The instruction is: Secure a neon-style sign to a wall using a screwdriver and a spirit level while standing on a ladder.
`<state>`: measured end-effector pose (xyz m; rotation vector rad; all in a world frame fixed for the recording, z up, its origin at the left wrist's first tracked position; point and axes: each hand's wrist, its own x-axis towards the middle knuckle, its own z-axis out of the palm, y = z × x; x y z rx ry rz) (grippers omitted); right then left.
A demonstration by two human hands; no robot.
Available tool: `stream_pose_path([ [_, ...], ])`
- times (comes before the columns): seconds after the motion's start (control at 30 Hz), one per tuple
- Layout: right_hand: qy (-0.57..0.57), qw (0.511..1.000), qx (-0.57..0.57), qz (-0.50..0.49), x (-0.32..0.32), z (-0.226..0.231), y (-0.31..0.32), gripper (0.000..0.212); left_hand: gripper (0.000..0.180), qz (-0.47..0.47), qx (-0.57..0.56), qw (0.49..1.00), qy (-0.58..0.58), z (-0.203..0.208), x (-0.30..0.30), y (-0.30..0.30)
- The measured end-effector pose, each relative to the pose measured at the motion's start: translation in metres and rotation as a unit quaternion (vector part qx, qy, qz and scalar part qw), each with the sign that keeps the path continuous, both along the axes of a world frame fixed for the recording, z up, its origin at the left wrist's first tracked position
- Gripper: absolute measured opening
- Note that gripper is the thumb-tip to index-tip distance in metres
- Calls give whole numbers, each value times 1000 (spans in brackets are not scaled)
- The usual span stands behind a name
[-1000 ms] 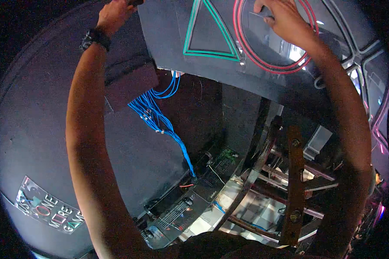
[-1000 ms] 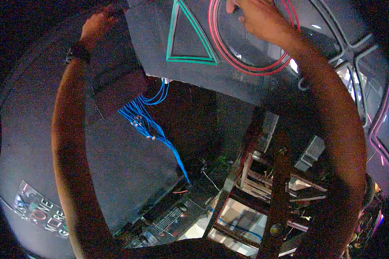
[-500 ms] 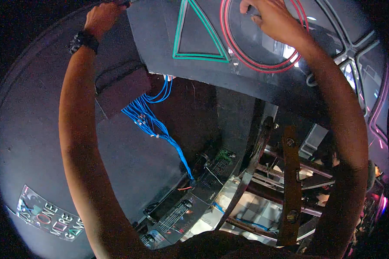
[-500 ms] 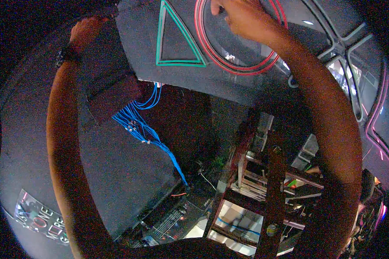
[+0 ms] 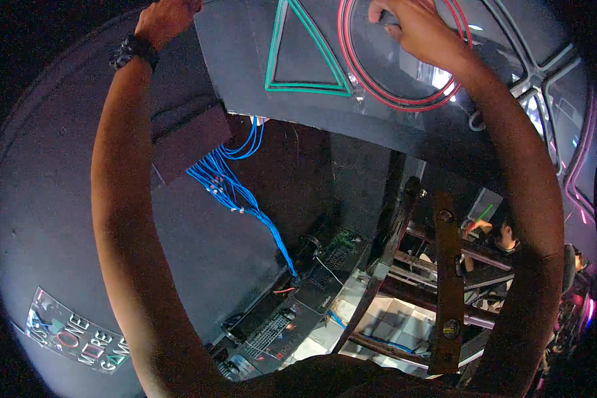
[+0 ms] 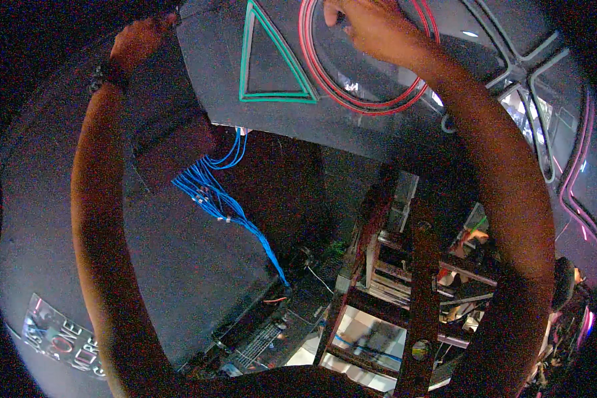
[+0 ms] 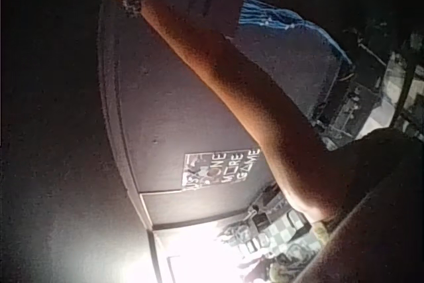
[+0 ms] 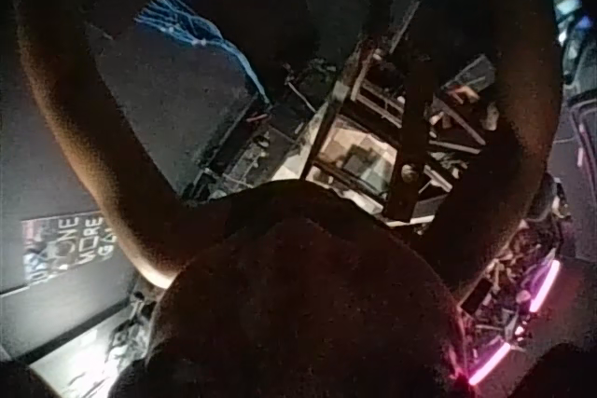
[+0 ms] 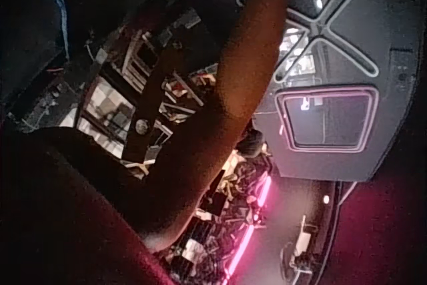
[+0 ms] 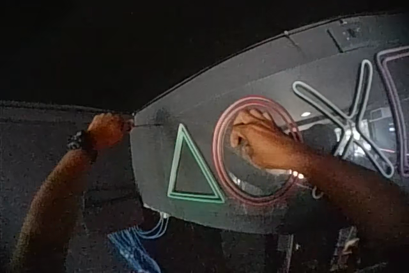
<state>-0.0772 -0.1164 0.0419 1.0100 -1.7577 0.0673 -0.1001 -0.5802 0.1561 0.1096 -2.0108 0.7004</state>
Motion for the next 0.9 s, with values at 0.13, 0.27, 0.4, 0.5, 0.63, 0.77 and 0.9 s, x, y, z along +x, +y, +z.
stream_pose_path([
  [0.13,5,1000,-3,-5,-6,0,-2,23,63,-20,-67,996,47,0,-4,-13],
  [0.27,5,1000,12,-18,-7,3,-5,23,56,-41,-147,986,70,-13,-10,-20],
  [0.4,-35,999,-4,-33,14,8,-4,24,40,36,-249,961,114,18,-29,-68],
  [0.5,-13,1000,5,10,-4,1,-4,23,31,-7,-248,966,77,16,-44,-56],
  [0.63,-7,1000,13,-14,4,-1,-3,20,32,-72,-100,991,-48,23,-18,-30],
  [0.77,-13,1000,6,-9,5,2,0,18,37,-116,4,986,-120,26,5,-16],
  [0.9,0,1000,13,-21,-2,0,6,17,43,-154,108,964,-186,26,19,-10],
])
